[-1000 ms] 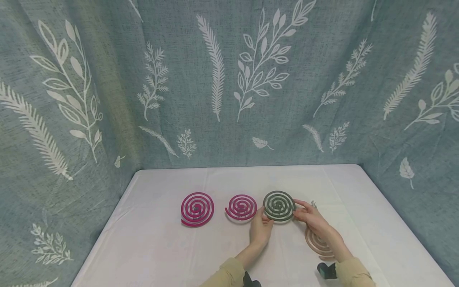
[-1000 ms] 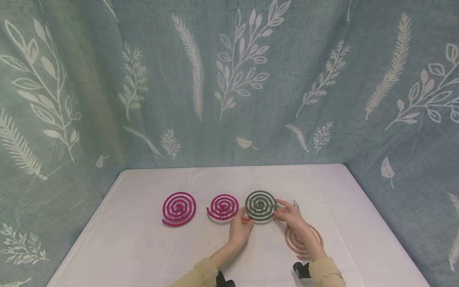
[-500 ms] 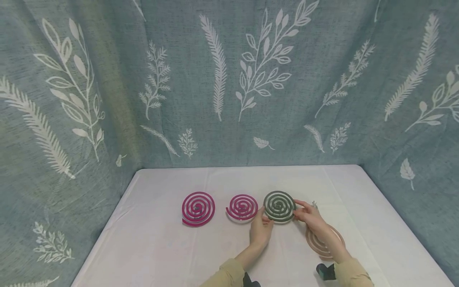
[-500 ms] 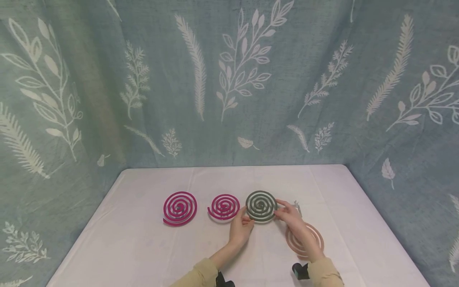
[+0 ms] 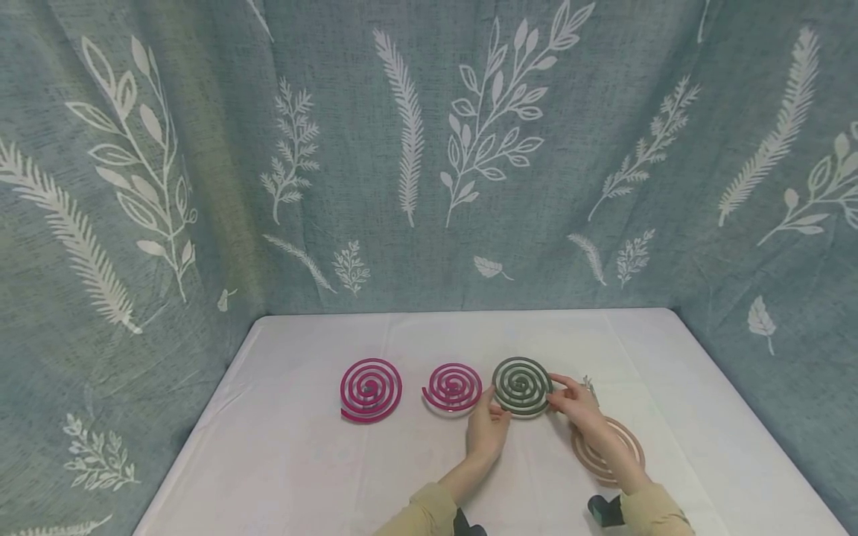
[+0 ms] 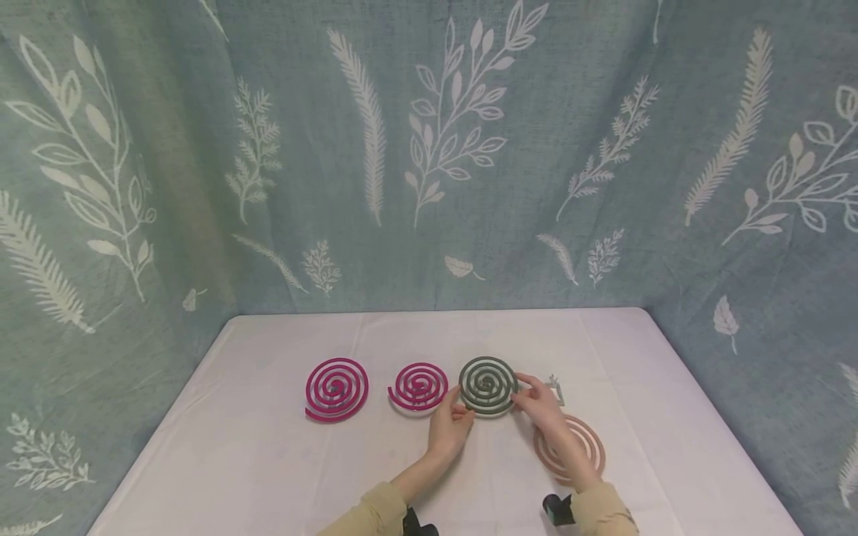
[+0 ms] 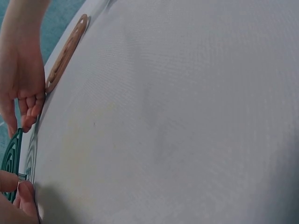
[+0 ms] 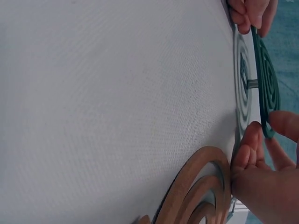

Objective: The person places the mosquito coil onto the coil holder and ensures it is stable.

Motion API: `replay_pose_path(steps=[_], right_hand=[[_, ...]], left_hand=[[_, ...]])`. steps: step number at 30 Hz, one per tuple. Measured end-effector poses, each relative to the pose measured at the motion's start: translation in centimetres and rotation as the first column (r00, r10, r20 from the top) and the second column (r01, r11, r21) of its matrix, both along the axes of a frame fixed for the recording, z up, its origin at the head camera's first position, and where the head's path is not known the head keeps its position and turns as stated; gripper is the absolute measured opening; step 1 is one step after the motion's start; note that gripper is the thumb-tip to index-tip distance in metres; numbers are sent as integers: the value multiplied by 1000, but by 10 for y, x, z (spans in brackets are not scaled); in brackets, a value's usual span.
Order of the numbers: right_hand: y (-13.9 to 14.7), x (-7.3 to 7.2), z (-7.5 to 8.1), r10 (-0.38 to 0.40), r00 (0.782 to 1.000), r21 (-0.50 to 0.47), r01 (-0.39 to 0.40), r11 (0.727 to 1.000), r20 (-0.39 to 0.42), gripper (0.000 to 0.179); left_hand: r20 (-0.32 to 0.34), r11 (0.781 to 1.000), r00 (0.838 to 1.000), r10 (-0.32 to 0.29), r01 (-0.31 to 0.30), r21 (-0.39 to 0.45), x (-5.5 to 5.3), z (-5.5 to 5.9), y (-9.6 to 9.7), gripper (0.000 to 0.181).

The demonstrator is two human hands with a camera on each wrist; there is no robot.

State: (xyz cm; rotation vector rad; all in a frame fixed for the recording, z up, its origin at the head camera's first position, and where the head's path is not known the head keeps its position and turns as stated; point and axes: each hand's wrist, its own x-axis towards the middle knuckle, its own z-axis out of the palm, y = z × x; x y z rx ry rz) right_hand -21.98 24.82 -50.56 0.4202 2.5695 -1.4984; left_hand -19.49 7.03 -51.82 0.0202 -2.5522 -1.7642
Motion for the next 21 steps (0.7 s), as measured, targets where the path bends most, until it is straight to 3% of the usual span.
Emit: replay_pose_path(steps=[7,21], right_hand=[[-1,1,2,7,1000,30,-7,1000,4,53],[1,0,3,26,1000,52,-27,998,17,53]], left_hand=[[-15,1000,1000,3,-3,12,0,0,0,49],[16,999,999,47,-47,-12,0,-1,3,47]])
